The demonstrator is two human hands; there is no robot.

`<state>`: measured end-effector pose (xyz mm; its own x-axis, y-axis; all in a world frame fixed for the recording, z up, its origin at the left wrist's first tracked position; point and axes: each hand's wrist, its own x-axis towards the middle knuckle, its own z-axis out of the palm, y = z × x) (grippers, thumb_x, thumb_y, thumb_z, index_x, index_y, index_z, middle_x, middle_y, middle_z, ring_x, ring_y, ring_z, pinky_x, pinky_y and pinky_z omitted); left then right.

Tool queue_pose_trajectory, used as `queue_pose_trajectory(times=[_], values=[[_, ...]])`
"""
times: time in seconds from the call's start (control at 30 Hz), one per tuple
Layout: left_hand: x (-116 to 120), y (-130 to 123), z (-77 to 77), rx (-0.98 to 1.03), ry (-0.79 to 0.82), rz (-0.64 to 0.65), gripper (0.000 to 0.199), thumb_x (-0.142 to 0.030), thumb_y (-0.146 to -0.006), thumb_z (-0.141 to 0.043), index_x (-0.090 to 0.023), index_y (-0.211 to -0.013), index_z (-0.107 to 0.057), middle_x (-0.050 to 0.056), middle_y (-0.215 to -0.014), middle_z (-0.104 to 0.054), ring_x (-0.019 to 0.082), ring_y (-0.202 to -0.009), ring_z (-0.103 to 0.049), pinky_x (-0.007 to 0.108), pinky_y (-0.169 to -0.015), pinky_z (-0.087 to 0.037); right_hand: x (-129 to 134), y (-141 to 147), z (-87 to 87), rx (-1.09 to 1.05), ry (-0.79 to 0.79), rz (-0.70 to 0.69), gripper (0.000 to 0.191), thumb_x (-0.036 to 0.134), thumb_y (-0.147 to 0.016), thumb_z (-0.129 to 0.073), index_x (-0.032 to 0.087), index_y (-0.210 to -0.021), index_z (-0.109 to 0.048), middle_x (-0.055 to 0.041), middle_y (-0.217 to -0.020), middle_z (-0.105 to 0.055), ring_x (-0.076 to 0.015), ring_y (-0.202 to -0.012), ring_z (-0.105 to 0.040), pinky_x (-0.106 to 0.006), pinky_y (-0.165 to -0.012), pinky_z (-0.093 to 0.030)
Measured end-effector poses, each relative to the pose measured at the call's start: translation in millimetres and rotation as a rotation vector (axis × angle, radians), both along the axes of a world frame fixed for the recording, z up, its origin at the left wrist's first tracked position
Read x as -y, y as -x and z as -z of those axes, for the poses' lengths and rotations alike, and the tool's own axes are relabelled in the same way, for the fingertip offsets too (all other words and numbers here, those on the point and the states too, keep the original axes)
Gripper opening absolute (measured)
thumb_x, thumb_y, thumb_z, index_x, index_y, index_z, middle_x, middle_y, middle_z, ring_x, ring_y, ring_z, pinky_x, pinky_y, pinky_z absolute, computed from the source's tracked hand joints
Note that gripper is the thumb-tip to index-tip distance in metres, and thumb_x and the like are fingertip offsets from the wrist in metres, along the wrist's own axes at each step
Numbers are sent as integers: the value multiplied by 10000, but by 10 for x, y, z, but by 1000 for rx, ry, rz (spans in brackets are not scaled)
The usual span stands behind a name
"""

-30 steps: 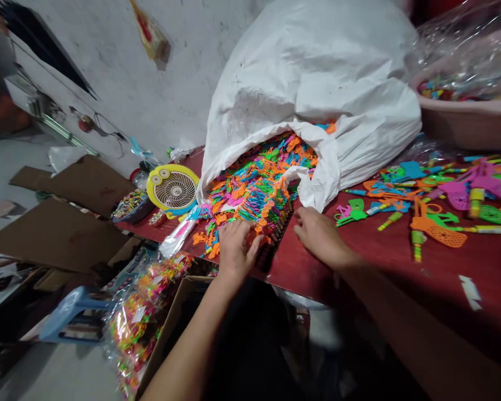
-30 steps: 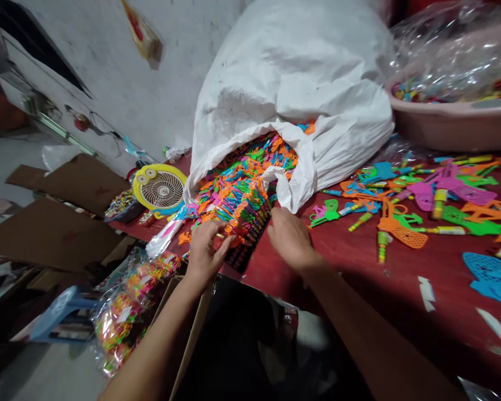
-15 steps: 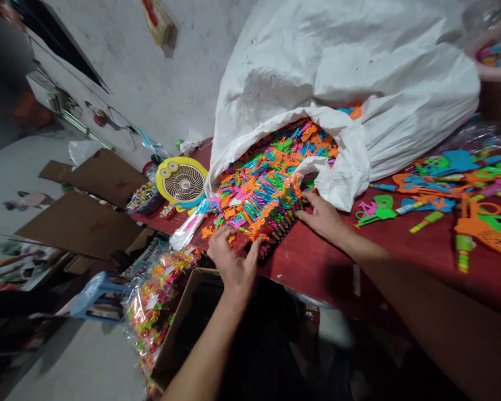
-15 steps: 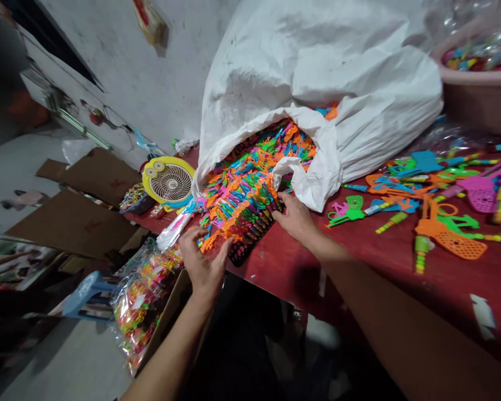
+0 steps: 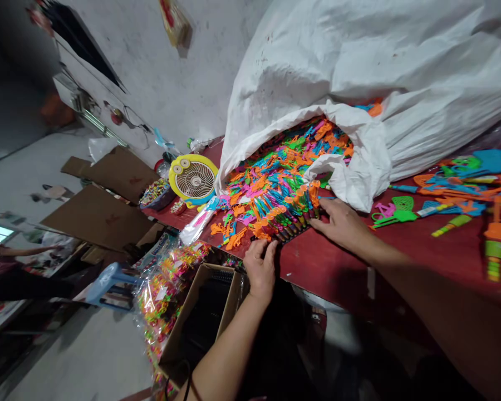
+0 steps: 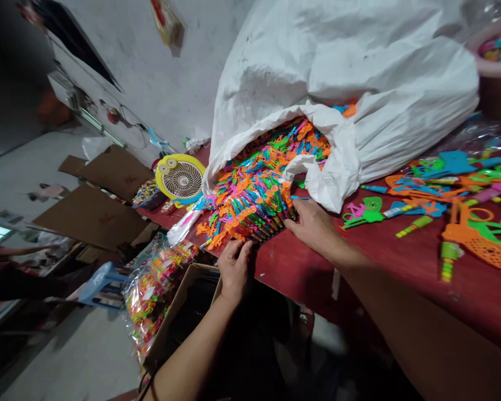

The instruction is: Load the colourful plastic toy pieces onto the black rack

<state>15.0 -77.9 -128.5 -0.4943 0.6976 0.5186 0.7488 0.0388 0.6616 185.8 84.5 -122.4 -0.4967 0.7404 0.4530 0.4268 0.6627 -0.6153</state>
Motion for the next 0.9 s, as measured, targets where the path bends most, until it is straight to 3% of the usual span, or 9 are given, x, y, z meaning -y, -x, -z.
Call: queue_pose_trajectory(times=[0.17,0.3,0.67,0.9], values=[[-35,14,2,-223,82,-24,280,-318,-940,-568,-167,-712,-631,10,-674,-608,133,-650,-541,263,-642,-368,-11,4,22,39,-44,8,112,298,-802,-542,218,-745,-489,-41,-720,-549,-212,-729,-516,-314,-667,-356],[-60,47,22,-332,60,-41,278,-323,-948,-552,-174,-721,-614,21,-670,-612,147,-650,-536,276,-639,-352,-35,6,44,40,-54,-8,117,305,-805,-539,220,-735,-500,-44,-713,-556,-213,-729,-520,-317,-670,-367],[-81,125,114,-302,53,27,366,-343,-947,-512,-195,-613,-525,12,-604,-525,143,-587,-463,280,-588,-337,-8,44,46,65,-77,37,54,267,-782,-540,217,-765,-531,-71,-758,-580,-242,-781,-525,-337,-705,-372],[-75,240,19,-153,149,177,363,-391,-932,-525,-182,-640,-578,-4,-578,-500,133,-572,-455,267,-573,-346,-18,45,103,67,-70,22,81,280,-810,-506,224,-753,-490,-60,-737,-556,-236,-761,-515,-335,-686,-366]])
